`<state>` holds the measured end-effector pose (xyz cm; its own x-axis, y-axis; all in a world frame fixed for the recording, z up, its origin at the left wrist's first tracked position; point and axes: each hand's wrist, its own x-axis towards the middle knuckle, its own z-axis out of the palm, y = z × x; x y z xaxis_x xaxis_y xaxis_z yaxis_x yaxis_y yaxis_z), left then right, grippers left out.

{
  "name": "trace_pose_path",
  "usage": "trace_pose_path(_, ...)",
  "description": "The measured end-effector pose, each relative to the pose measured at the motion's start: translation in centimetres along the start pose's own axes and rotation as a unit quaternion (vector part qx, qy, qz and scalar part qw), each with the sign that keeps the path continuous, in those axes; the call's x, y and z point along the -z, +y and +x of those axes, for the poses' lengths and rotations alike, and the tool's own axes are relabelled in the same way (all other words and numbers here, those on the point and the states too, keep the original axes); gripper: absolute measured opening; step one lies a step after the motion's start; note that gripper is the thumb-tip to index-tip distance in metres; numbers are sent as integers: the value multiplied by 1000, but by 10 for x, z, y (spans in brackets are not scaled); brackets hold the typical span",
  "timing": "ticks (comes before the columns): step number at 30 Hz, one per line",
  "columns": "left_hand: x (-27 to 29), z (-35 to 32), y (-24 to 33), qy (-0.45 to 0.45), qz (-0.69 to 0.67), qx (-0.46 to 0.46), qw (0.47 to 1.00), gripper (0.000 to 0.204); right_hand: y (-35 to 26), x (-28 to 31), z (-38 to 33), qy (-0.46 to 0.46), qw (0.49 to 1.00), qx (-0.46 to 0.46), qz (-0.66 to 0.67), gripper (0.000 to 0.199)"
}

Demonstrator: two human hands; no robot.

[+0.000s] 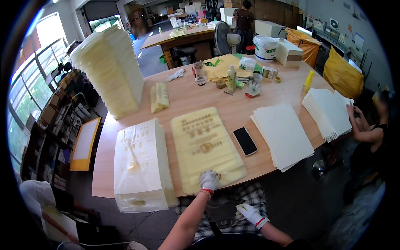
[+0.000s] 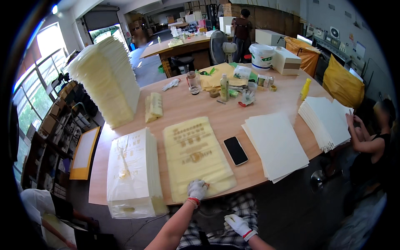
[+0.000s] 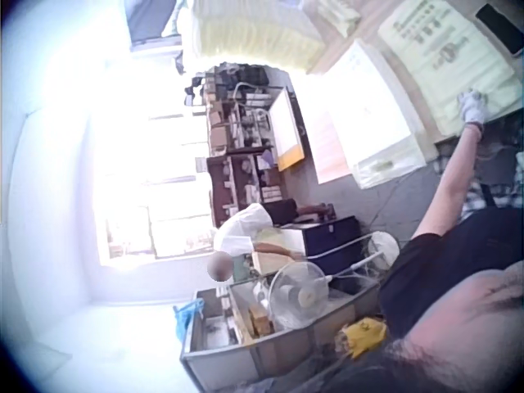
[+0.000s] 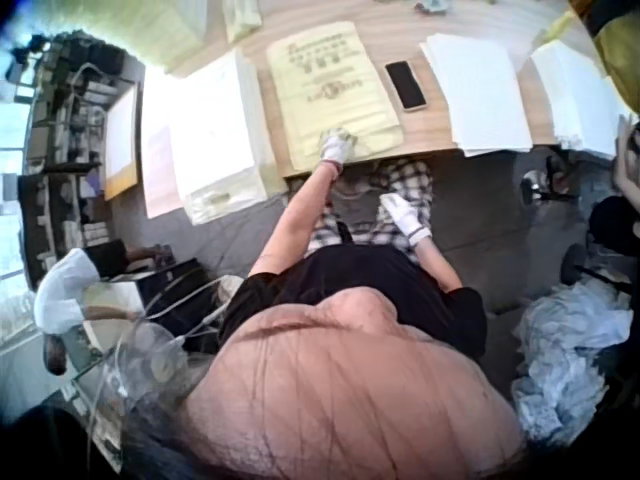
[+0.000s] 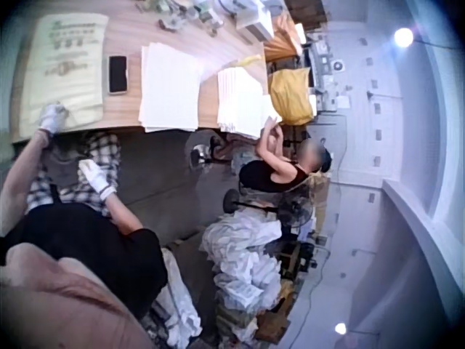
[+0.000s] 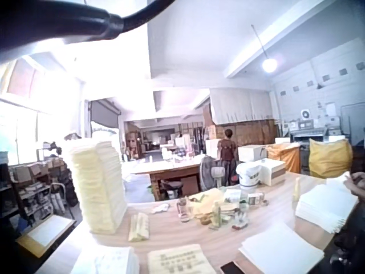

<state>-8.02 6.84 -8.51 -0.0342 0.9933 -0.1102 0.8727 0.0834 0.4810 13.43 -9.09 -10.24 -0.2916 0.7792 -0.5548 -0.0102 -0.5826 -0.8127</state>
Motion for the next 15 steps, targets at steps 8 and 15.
trace_pose_path(8,68,4,10,-70,-90,-55,992,25,-97,-35,62,-61,996,65,32,33)
trace_pose_path(15,48,78,-68,-41,-581,-14,813,24,-153,-64,132,125,960,236,-84,38)
